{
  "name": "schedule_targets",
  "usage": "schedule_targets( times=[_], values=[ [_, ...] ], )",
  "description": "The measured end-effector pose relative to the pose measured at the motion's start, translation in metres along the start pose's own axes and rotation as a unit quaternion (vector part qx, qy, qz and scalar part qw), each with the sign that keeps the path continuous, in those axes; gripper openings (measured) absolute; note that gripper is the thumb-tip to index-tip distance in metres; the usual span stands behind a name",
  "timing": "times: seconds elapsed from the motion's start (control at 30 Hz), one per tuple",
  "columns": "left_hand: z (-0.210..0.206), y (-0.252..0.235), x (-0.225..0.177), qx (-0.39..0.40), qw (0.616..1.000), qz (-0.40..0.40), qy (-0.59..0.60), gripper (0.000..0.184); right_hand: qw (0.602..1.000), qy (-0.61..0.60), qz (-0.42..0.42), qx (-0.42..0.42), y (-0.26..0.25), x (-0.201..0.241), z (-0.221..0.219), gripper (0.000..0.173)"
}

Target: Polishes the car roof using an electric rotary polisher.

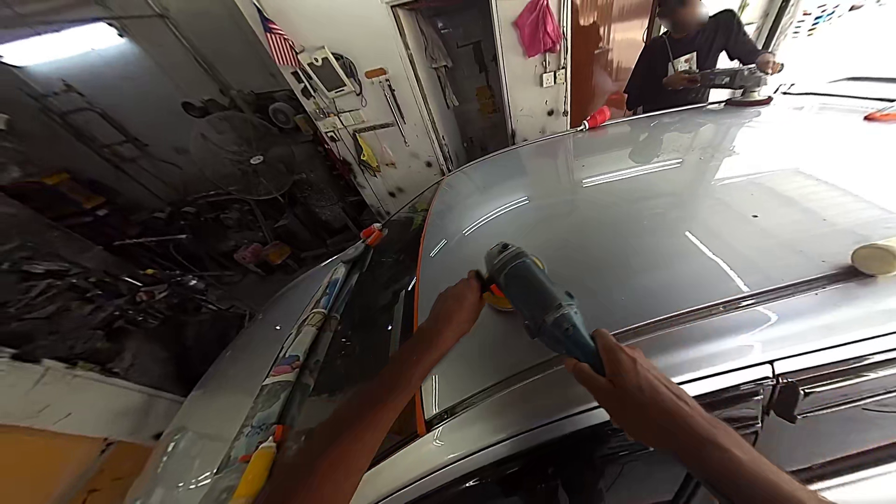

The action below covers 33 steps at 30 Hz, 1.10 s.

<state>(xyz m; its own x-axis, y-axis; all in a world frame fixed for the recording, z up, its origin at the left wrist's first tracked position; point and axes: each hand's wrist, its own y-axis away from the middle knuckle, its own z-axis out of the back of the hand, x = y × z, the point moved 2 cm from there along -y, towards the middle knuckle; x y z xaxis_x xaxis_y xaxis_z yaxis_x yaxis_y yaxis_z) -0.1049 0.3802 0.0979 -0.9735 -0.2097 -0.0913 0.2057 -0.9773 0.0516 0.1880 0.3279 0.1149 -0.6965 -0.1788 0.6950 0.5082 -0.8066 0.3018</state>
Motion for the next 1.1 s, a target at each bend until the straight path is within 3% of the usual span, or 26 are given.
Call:
schedule_targets(
  times=[0.13, 0.3, 0.4, 0.6, 0.8, 0.93, 1.1],
  values=[
    [-0.021, 0.066, 0.032, -0.003, 0.997, 0.08, 0.012, 0.042, 0.997, 0.04, 0.062, 0.038, 0.015, 0.003, -0.025, 0.047],
    [-0.019, 0.097, -0.008, 0.032, 0.995, 0.091, -0.015, 0.04, 0.997, 0.044, 0.062, 0.026, 0.052, -0.031, -0.024, 0.05],
    [-0.009, 0.08, -0.058, 0.049, 0.997, 0.057, -0.03, 0.04, 0.999, 0.019, 0.047, -0.02, 0.077, -0.058, -0.003, 0.05],
    [0.011, 0.015, -0.203, 0.038, 0.994, -0.088, -0.046, 0.044, 0.988, -0.049, -0.034, -0.14, 0.122, -0.125, 0.061, 0.049],
    [0.014, -0.04, -0.322, 0.019, 0.974, -0.222, -0.043, 0.039, 0.958, -0.14, -0.086, -0.234, 0.131, -0.195, 0.104, 0.051],
    [0.015, -0.044, -0.347, 0.013, 0.968, -0.247, -0.049, 0.035, 0.948, -0.173, -0.094, -0.249, 0.137, -0.203, 0.112, 0.044],
    [0.016, -0.022, -0.327, 0.02, 0.97, -0.226, -0.087, 0.034, 0.954, -0.173, -0.101, -0.224, 0.148, -0.191, 0.099, 0.043]
  ],
)
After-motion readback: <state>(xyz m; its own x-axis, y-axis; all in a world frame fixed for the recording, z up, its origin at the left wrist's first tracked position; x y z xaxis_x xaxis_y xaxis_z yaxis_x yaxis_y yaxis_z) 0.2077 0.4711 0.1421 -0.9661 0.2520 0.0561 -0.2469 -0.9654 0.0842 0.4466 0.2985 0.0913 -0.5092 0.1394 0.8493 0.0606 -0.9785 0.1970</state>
